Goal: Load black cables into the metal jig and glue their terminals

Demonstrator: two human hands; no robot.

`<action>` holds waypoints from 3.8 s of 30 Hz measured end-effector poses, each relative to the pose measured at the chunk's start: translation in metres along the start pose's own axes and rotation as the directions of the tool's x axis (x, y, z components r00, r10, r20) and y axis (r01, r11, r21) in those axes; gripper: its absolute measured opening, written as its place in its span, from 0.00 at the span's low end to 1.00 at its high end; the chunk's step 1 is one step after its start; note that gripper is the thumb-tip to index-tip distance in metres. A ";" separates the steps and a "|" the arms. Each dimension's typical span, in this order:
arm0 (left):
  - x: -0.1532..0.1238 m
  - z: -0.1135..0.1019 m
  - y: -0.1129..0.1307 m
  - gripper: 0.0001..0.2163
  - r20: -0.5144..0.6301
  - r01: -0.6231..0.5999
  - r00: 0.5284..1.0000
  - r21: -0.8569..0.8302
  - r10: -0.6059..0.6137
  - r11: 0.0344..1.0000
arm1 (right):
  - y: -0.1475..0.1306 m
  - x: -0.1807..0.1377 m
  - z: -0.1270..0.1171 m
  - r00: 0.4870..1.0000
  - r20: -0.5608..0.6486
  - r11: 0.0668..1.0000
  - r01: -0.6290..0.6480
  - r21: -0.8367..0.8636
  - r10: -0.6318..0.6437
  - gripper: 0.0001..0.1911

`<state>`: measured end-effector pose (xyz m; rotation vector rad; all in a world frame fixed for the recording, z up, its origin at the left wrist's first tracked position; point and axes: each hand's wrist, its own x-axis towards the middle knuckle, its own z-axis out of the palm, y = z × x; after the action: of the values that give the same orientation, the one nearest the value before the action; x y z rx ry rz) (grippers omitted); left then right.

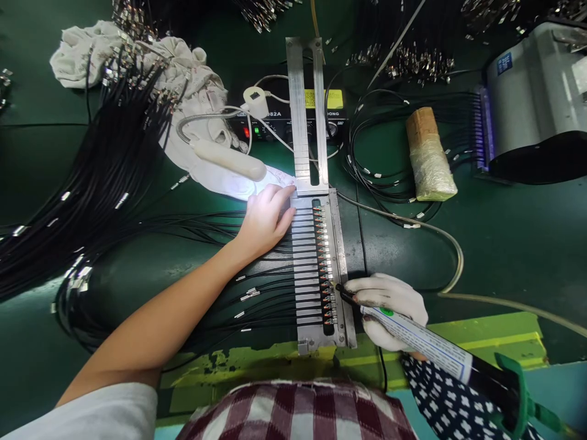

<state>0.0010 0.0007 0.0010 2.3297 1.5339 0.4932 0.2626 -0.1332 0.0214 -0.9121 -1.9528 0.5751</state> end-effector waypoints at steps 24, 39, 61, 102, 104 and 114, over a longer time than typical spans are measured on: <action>0.000 0.000 0.001 0.20 -0.003 0.003 1.000 0.010 -0.003 1.000 | 0.001 0.003 0.001 0.999 0.004 0.999 -0.044 -0.013 0.044 0.10; 0.000 0.000 0.001 0.20 -0.007 0.003 1.000 0.012 -0.003 1.000 | -0.011 -0.008 0.001 1.000 0.002 0.999 0.014 -0.038 -0.014 0.10; 0.000 0.001 0.000 0.20 -0.013 0.007 1.000 0.022 -0.007 1.000 | -0.012 -0.004 0.000 1.000 -0.011 0.999 -0.018 -0.037 0.018 0.09; 0.000 0.000 0.000 0.21 0.006 0.017 1.000 0.017 -0.018 1.000 | -0.005 -0.005 0.003 1.000 -0.026 1.000 -0.004 0.019 0.005 0.09; 0.000 0.000 0.000 0.21 0.006 0.018 1.000 0.018 -0.019 1.000 | -0.005 -0.006 0.003 1.000 -0.021 1.000 -0.005 0.021 0.005 0.10; 0.000 0.000 0.001 0.20 -0.007 0.016 1.000 0.014 -0.016 1.000 | -0.013 -0.016 0.001 0.996 -0.085 1.000 0.023 0.012 -0.022 0.12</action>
<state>0.0015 0.0003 0.0013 2.3268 1.5621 0.4881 0.2623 -0.1541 0.0213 -0.8907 -1.8787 0.5273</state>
